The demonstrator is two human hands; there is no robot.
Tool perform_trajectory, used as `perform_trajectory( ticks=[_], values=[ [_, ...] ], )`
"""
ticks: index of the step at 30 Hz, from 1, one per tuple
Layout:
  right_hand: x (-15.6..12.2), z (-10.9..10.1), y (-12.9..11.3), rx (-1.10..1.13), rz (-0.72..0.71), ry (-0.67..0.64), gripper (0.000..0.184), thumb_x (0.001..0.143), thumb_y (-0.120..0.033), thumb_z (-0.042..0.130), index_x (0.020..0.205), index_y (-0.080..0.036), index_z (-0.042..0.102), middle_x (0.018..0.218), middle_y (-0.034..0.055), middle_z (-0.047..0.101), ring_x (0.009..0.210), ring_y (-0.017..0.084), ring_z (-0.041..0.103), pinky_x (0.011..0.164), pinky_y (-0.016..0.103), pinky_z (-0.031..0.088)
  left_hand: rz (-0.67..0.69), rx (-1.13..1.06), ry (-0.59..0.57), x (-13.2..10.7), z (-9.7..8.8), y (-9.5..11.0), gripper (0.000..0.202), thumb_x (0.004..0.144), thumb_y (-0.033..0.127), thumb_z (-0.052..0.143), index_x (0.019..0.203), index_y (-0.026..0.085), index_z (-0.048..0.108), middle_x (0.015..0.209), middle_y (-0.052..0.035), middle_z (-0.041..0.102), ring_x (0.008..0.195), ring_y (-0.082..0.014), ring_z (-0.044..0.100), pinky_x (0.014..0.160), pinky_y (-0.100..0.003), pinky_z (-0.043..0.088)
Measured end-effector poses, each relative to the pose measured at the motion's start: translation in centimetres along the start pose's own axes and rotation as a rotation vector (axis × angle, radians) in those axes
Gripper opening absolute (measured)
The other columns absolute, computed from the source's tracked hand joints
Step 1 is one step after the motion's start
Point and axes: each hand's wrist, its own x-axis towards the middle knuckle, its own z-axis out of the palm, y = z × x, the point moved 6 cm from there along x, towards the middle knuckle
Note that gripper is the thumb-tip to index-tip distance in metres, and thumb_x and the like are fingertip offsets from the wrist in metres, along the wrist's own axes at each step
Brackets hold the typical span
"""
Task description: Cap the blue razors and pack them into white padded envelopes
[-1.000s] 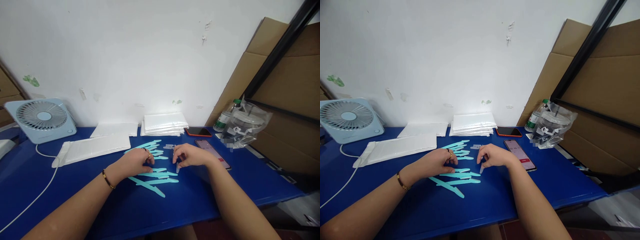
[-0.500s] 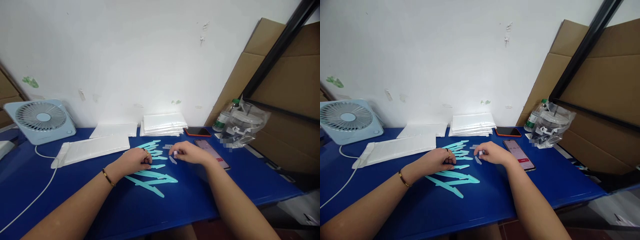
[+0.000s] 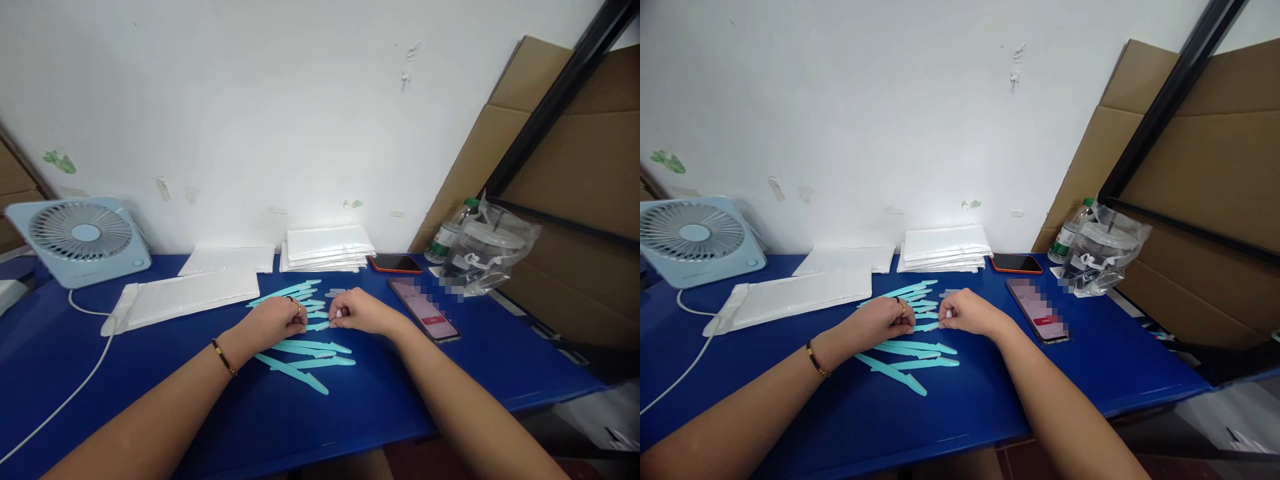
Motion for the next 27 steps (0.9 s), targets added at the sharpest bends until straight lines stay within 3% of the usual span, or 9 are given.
perform_trajectory(
  ticks=[7,11,14,18,21,27],
  values=[
    [1.0,0.5,-0.7,-0.057,-0.064,0.146,0.007,0.073,-0.024,0.066,0.075,-0.018,0.068,0.072,0.001,0.065,0.062,0.011,0.057,0.056,0.02,0.039,-0.034,0.086,0.059,0.3,0.0,-1.2,0.013,0.082,0.025,0.053,0.082,0.021,0.065,0.083,-0.0008,0.066,0.077,-0.0151,0.059,0.067,-0.024,0.04],
    [0.2,-2.3,0.9,-0.087,-0.008,0.338,0.01,0.077,-0.019,0.059,0.081,-0.018,0.069,0.079,0.0024,0.066,0.066,0.011,0.058,0.061,0.021,0.041,-0.053,0.072,0.129,0.0,-1.0,-0.9,0.016,0.082,0.031,0.054,0.09,0.022,0.066,0.094,-0.0017,0.065,0.083,-0.0164,0.058,0.072,-0.026,0.041],
    [-0.5,-4.3,2.6,-0.165,0.056,0.43,0.012,0.076,-0.015,0.058,0.078,-0.018,0.069,0.077,0.0028,0.065,0.066,0.012,0.057,0.062,0.023,0.042,-0.007,-0.062,0.045,-0.4,-1.0,0.3,0.019,0.081,0.038,0.056,0.088,0.023,0.066,0.089,-0.0001,0.065,0.078,-0.0145,0.057,0.065,-0.023,0.04],
    [-0.1,-3.7,3.1,-0.21,0.002,0.376,0.014,0.077,-0.018,0.059,0.084,-0.02,0.071,0.081,0.0036,0.064,0.069,0.013,0.057,0.066,0.024,0.043,0.018,-0.146,-0.099,-0.6,-0.1,1.2,0.015,0.077,0.036,0.06,0.083,0.024,0.067,0.078,0.0018,0.065,0.068,-0.012,0.055,0.056,-0.021,0.037],
    [0.7,-2.4,2.6,-0.227,-0.047,0.31,0.018,0.078,-0.02,0.06,0.092,-0.022,0.071,0.089,0.0044,0.064,0.075,0.014,0.059,0.069,0.024,0.043,-0.019,-0.093,-0.058,-0.3,0.0,0.5,0.013,0.08,0.03,0.055,0.078,0.023,0.066,0.073,0.0013,0.065,0.066,-0.012,0.054,0.056,-0.021,0.035],
    [-0.1,-2.2,2.9,-0.126,0.004,0.114,0.007,0.071,-0.021,0.067,0.074,-0.02,0.073,0.076,0.0013,0.065,0.065,0.011,0.058,0.059,0.021,0.041,-0.087,0.021,0.028,-0.1,-0.4,-0.9,0.014,0.08,0.03,0.054,0.076,0.023,0.065,0.072,0.0008,0.063,0.066,-0.0132,0.054,0.056,-0.023,0.034]
  ],
)
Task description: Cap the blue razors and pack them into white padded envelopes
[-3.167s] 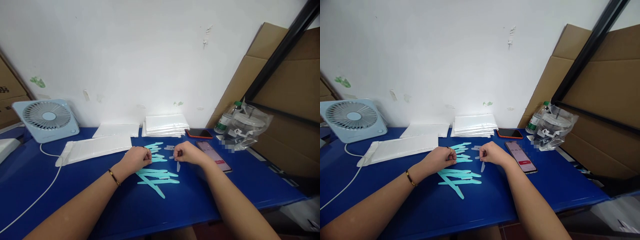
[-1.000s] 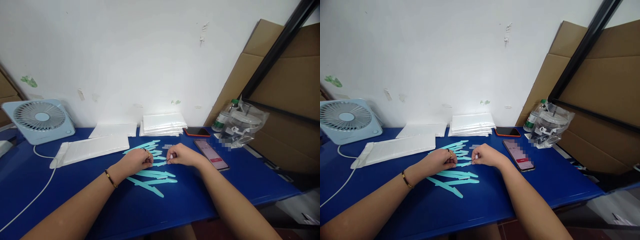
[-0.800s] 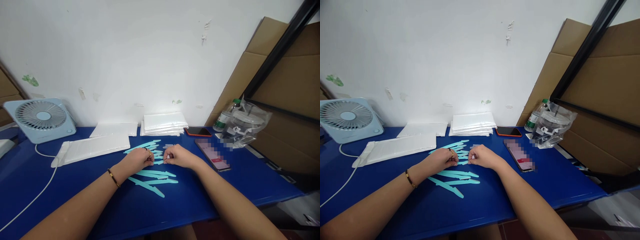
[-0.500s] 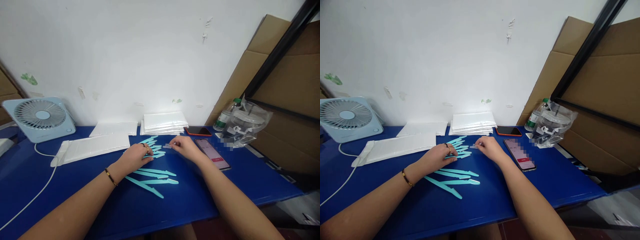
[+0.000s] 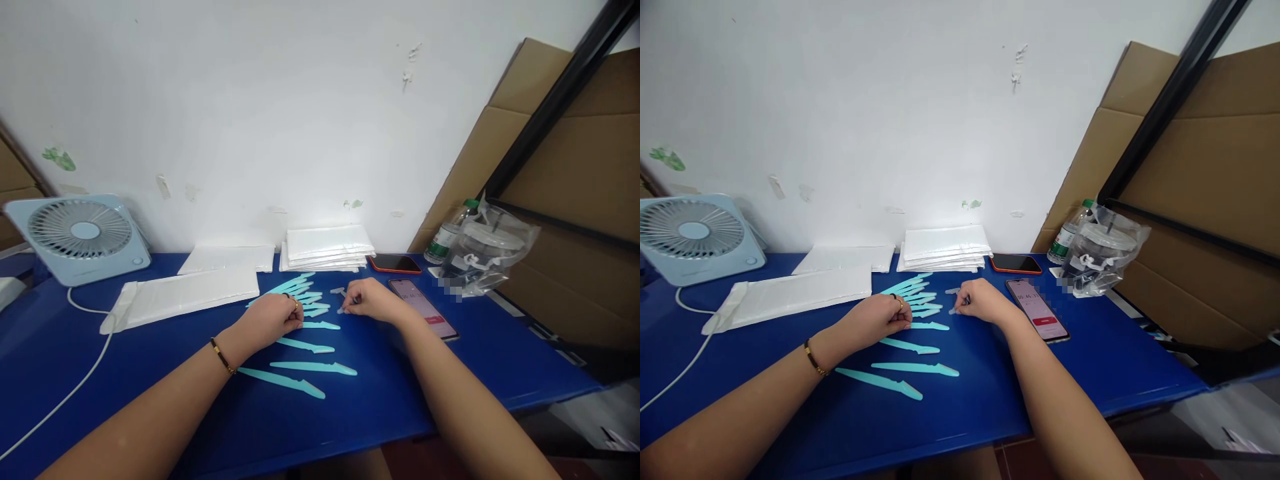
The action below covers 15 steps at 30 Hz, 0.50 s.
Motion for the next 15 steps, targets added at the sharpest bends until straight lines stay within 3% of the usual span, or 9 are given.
perform_trajectory(
  ticks=[5,15],
  values=[
    [-1.1,0.6,-0.4,0.182,0.014,-0.2,0.016,0.066,-0.03,0.071,0.077,-0.018,0.073,0.07,0.0005,0.068,0.059,0.012,0.058,0.053,0.02,0.041,-0.021,-0.012,-0.012,0.0,0.1,-0.1,0.014,0.079,0.03,0.054,0.074,0.022,0.064,0.073,0.0008,0.064,0.065,-0.0133,0.054,0.056,-0.023,0.034],
    [-1.2,0.5,-2.4,0.203,-0.026,-0.19,0.014,0.07,-0.022,0.062,0.079,-0.018,0.072,0.071,-0.0001,0.068,0.061,0.012,0.059,0.055,0.021,0.044,-0.053,-0.02,-0.003,-0.1,0.0,0.0,0.013,0.079,0.031,0.055,0.075,0.023,0.064,0.073,0.001,0.064,0.065,-0.0138,0.055,0.054,-0.023,0.034]
  ],
)
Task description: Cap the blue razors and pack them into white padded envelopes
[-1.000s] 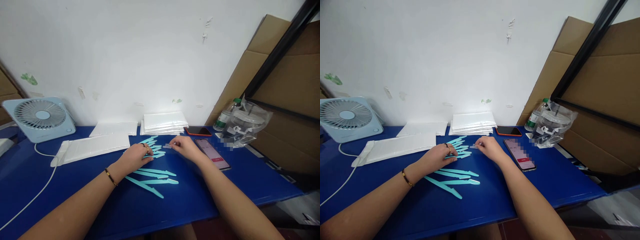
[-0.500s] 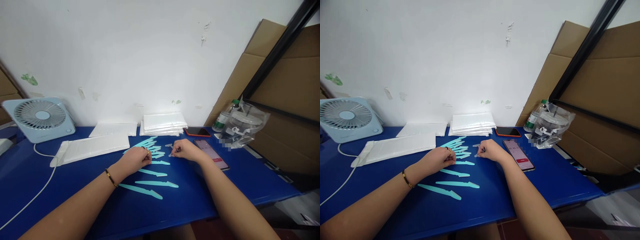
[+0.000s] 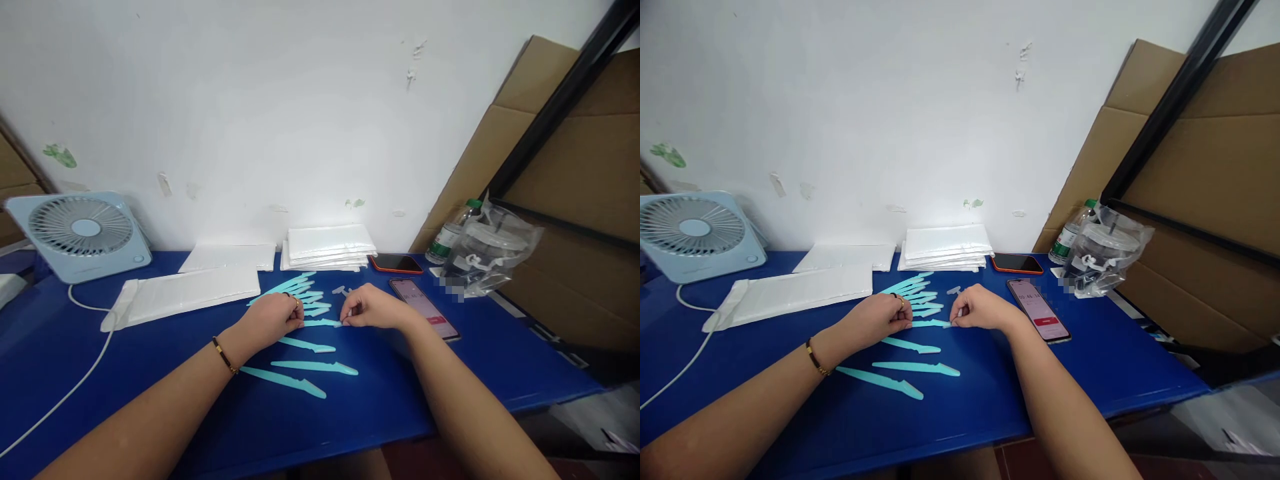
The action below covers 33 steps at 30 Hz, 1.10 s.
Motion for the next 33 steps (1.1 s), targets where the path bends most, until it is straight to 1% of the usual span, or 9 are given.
perform_trajectory(
  ticks=[2,4,9,11,13,16,21,27,33],
  values=[
    [-0.2,-0.1,-0.1,-0.015,-0.013,-0.013,0.015,0.069,-0.017,0.06,0.078,-0.018,0.072,0.07,-0.0004,0.068,0.06,0.012,0.059,0.055,0.021,0.044,-0.011,0.003,-0.004,-0.1,0.0,0.1,0.013,0.078,0.031,0.055,0.075,0.023,0.064,0.072,0.0013,0.064,0.064,-0.0136,0.054,0.053,-0.023,0.034],
    [-0.3,-0.1,-0.2,-0.029,-0.015,-0.021,0.016,0.067,-0.016,0.059,0.078,-0.018,0.071,0.07,-0.0002,0.067,0.06,0.012,0.059,0.055,0.021,0.044,-0.024,0.018,-0.002,-0.3,-0.1,0.3,0.012,0.077,0.031,0.055,0.074,0.022,0.063,0.071,0.0016,0.064,0.064,-0.0136,0.054,0.053,-0.023,0.033],
    [-0.3,0.0,-1.1,-0.075,-0.013,0.011,0.02,0.065,-0.025,0.067,0.084,-0.019,0.07,0.073,0.0003,0.066,0.062,0.012,0.058,0.054,0.021,0.042,-0.083,0.034,-0.032,-0.6,-0.2,0.2,0.014,0.075,0.032,0.055,0.071,0.022,0.063,0.071,0.0008,0.064,0.064,-0.0141,0.054,0.052,-0.024,0.033],
    [-0.2,0.1,-1.2,-0.088,-0.016,0.019,0.016,0.065,-0.025,0.067,0.079,-0.018,0.069,0.072,0.0003,0.065,0.061,0.012,0.057,0.053,0.021,0.041,-0.102,0.034,-0.052,-0.6,-0.3,0.0,0.013,0.075,0.032,0.056,0.071,0.022,0.064,0.072,0.0003,0.065,0.063,-0.0141,0.054,0.051,-0.024,0.033],
    [-0.1,0.1,-0.9,-0.098,-0.01,0.035,0.009,0.069,-0.022,0.063,0.074,-0.018,0.069,0.07,-0.0001,0.065,0.06,0.011,0.057,0.054,0.02,0.041,-0.117,0.036,-0.071,-0.7,-0.5,-0.2,0.013,0.074,0.033,0.057,0.071,0.022,0.064,0.071,0.0002,0.065,0.062,-0.014,0.054,0.05,-0.024,0.032],
    [0.0,-0.2,-0.2,-0.081,0.01,0.051,0.01,0.071,-0.019,0.059,0.073,-0.017,0.069,0.067,-0.0006,0.064,0.059,0.011,0.056,0.054,0.02,0.041,-0.132,0.044,-0.086,-0.8,-0.8,-0.3,0.014,0.075,0.033,0.057,0.069,0.021,0.063,0.07,0.0,0.065,0.061,-0.0139,0.054,0.049,-0.024,0.032],
    [0.1,0.0,-0.2,-0.011,0.017,0.021,0.012,0.072,-0.019,0.058,0.077,-0.017,0.069,0.069,-0.0001,0.065,0.059,0.011,0.056,0.055,0.021,0.041,-0.098,0.057,-0.059,-0.7,-0.9,-0.1,0.014,0.075,0.032,0.055,0.07,0.021,0.062,0.069,0.0003,0.064,0.061,-0.0131,0.055,0.05,-0.023,0.033],
    [0.5,0.1,-0.9,-0.067,-0.01,0.083,0.013,0.072,-0.014,0.055,0.076,-0.016,0.068,0.073,0.0013,0.066,0.061,0.011,0.055,0.057,0.021,0.04,-0.085,0.113,-0.025,-0.6,-1.1,-0.2,0.011,0.075,0.028,0.055,0.07,0.022,0.062,0.071,0.0006,0.065,0.064,-0.0141,0.055,0.052,-0.024,0.032],
    [0.6,0.2,-1.1,-0.084,-0.054,0.089,0.014,0.072,-0.012,0.055,0.076,-0.016,0.067,0.075,0.0015,0.065,0.064,0.011,0.056,0.057,0.021,0.04,-0.094,0.125,-0.031,-0.5,-1.4,-0.2,0.011,0.076,0.028,0.054,0.072,0.022,0.063,0.071,0.0006,0.065,0.065,-0.0144,0.056,0.053,-0.025,0.033]
  ],
)
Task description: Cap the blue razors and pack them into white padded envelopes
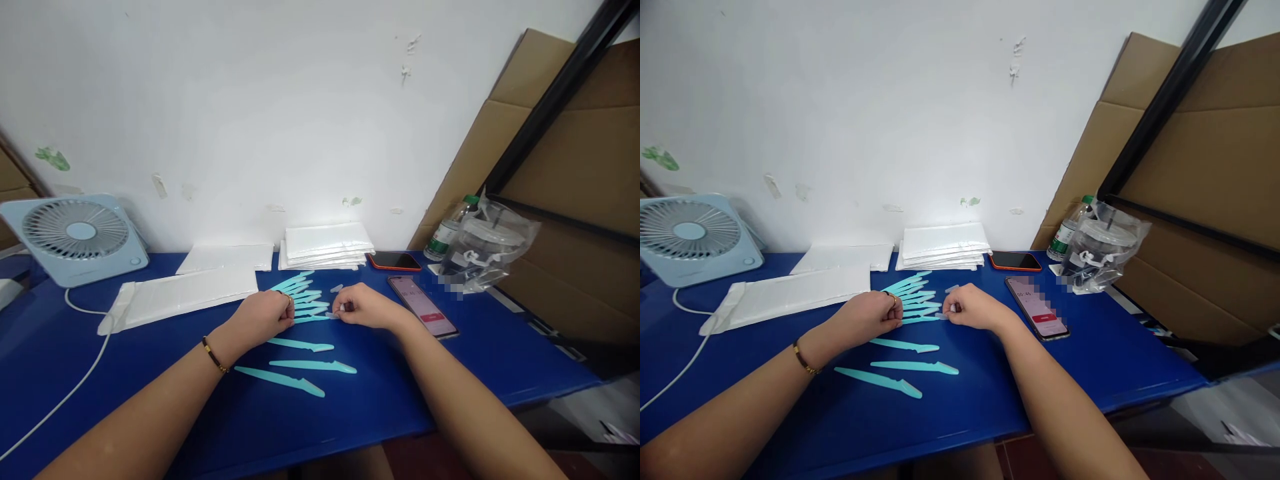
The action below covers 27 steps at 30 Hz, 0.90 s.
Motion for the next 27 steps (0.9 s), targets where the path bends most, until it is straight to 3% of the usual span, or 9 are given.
perform_trajectory(
  ticks=[7,12,14,17,20,24,27],
  values=[
    [0.8,0.9,-1.4,-0.024,-0.1,0.036,0.016,0.078,-0.015,0.054,0.082,-0.018,0.069,0.08,0.0029,0.065,0.067,0.012,0.057,0.06,0.021,0.042,0.025,-0.027,-0.006,0.2,0.4,0.2,0.013,0.079,0.029,0.053,0.073,0.024,0.063,0.072,0.0018,0.065,0.067,-0.0149,0.056,0.054,-0.025,0.034],
    [0.8,-1.3,1.6,-0.133,0.013,0.299,0.019,0.084,-0.018,0.05,0.089,-0.018,0.069,0.088,0.0055,0.066,0.08,0.015,0.059,0.074,0.026,0.044,-0.028,0.051,0.121,0.2,-0.4,-0.3,0.015,0.079,0.031,0.053,0.087,0.023,0.063,0.086,-0.002,0.065,0.076,-0.0175,0.058,0.06,-0.026,0.037],
    [0.9,-2.1,3.1,-0.217,0.066,0.361,0.02,0.084,-0.019,0.05,0.093,-0.018,0.068,0.094,0.0073,0.065,0.088,0.018,0.058,0.079,0.029,0.043,0.008,-0.014,0.091,0.1,-0.5,0.0,0.02,0.078,0.038,0.054,0.088,0.023,0.064,0.089,-0.002,0.065,0.079,-0.0174,0.058,0.061,-0.025,0.038],
    [1.4,-1.9,4.0,-0.332,0.073,0.313,0.021,0.083,-0.022,0.054,0.099,-0.018,0.067,0.098,0.0085,0.064,0.094,0.02,0.055,0.083,0.032,0.042,0.111,-0.124,-0.046,-0.4,-0.1,1.0,0.026,0.071,0.046,0.062,0.085,0.024,0.065,0.086,-0.0001,0.065,0.075,-0.0159,0.058,0.058,-0.023,0.038],
    [2.3,-1.0,3.5,-0.432,0.065,0.244,0.018,0.082,-0.022,0.054,0.093,-0.017,0.068,0.092,0.0086,0.064,0.092,0.021,0.054,0.081,0.03,0.041,0.146,-0.168,-0.14,-0.8,0.4,1.5,0.021,0.07,0.042,0.063,0.081,0.024,0.066,0.078,0.0013,0.066,0.068,-0.0138,0.058,0.054,-0.022,0.037],
    [2.9,-0.2,2.7,-0.527,0.112,0.241,0.013,0.08,-0.014,0.053,0.082,-0.015,0.066,0.085,0.0091,0.063,0.084,0.019,0.055,0.071,0.026,0.04,0.169,-0.149,-0.124,-0.7,0.8,1.8,0.011,0.074,0.029,0.056,0.076,0.023,0.064,0.069,0.0025,0.065,0.061,-0.0121,0.056,0.053,-0.021,0.036],
    [2.8,-0.3,2.5,-0.475,0.113,0.246,0.012,0.078,-0.014,0.055,0.082,-0.016,0.066,0.084,0.0075,0.063,0.082,0.017,0.056,0.068,0.024,0.039,0.187,-0.088,-0.067,-0.5,0.9,1.8,0.01,0.071,0.021,0.052,0.068,0.022,0.062,0.064,0.0022,0.063,0.058,-0.0121,0.053,0.054,-0.022,0.036]
  ],
)
